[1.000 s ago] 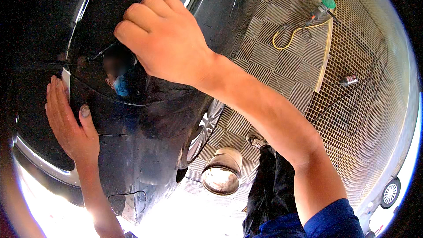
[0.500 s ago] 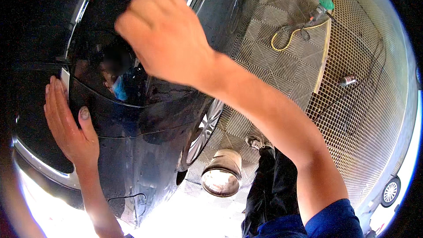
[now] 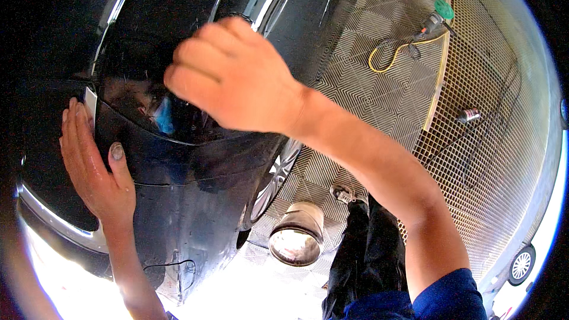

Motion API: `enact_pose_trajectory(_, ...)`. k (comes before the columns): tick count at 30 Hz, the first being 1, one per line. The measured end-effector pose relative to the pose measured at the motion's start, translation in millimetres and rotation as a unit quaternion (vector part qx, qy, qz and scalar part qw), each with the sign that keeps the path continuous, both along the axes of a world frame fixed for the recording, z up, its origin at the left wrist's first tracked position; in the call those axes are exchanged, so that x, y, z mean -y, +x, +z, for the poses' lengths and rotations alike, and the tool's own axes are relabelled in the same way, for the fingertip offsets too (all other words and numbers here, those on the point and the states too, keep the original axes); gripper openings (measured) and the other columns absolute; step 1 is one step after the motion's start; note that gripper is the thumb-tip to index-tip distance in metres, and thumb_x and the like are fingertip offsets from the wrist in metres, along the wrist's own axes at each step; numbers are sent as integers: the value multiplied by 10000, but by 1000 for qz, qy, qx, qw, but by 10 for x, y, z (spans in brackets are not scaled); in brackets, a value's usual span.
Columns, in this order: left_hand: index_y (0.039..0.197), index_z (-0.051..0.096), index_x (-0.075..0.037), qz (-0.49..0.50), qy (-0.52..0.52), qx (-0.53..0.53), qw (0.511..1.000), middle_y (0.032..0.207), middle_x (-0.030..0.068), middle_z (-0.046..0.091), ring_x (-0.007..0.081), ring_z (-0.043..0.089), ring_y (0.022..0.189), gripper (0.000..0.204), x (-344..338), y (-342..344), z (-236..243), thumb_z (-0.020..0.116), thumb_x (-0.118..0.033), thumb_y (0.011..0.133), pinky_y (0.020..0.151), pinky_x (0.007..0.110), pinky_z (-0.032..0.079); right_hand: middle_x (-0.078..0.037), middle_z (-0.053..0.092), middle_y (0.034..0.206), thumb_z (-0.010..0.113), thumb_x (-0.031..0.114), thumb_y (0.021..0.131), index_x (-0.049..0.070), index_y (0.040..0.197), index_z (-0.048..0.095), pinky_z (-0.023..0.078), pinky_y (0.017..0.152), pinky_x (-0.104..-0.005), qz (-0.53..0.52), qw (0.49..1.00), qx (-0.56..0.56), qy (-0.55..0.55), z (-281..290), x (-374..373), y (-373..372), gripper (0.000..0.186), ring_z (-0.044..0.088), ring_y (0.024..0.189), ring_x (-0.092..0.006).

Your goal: The person wet sands the rear panel of a dark car using a sanding block and water from a bucket. They dip the block in the bucket, apply it to the car surface with repeated strokes, and wipe the area with their hand.

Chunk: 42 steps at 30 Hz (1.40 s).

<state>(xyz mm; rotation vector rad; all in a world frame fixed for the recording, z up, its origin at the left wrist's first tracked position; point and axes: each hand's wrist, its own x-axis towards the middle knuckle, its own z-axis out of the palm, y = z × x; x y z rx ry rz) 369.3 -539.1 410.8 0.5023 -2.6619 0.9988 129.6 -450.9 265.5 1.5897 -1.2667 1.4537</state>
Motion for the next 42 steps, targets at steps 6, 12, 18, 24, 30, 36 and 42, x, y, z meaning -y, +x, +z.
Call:
enact_pose_trajectory(6,1556,474,-46,5,4,4,1000,1594,153,494,333,429,1512,609,-10,3,17,441,-449,1101,1239,535,315,-5,576,926,645,213,774,142,983,675,443,768,-356,-6,999,-38,-11,179,266,-349,223,581,885,-218)
enact_pose_trajectory(12,1594,408,-43,6,7,11,1000,1639,148,432,339,370,1542,631,25,34,0,398,-448,1111,1258,535,266,-12,579,946,643,219,761,140,975,668,457,780,-354,12,997,-72,-1,75,95,-136,230,586,896,-202)
enact_pose_trajectory(18,1609,373,-29,9,-1,21,1000,1659,146,403,343,347,1552,649,23,39,6,370,-453,1117,1268,534,241,-10,560,904,635,223,764,142,956,653,447,776,-364,19,997,-63,33,146,136,-257,209,579,879,-218)
enact_pose_trajectory(24,1606,370,-22,7,-1,24,1000,1661,145,402,335,348,1552,656,26,33,-13,351,-462,1120,1268,536,238,-20,623,955,730,209,717,122,985,693,478,798,-358,67,993,-77,56,47,-58,-67,285,615,883,-218)
enact_pose_trajectory(30,1560,469,-53,4,-18,21,1000,1608,128,483,308,413,1525,610,40,60,8,428,-451,1100,1251,532,309,-24,622,980,687,183,750,119,1026,697,426,748,-356,23,996,-75,46,166,149,-314,284,595,898,-220)
enact_pose_trajectory(36,1552,483,-49,11,-25,31,999,1598,126,498,312,427,1516,599,39,74,12,429,-440,1101,1245,538,315,-7,567,905,675,225,703,143,930,664,450,739,-356,66,994,-89,17,64,6,-4,242,579,828,-206)
enact_pose_trajectory(42,1548,492,-52,-3,-26,25,999,1589,132,509,312,444,1505,587,55,63,13,431,-431,1104,1238,533,326,1,515,842,643,236,720,157,851,617,434,739,-354,24,998,-65,-8,152,178,-144,156,560,838,-210)
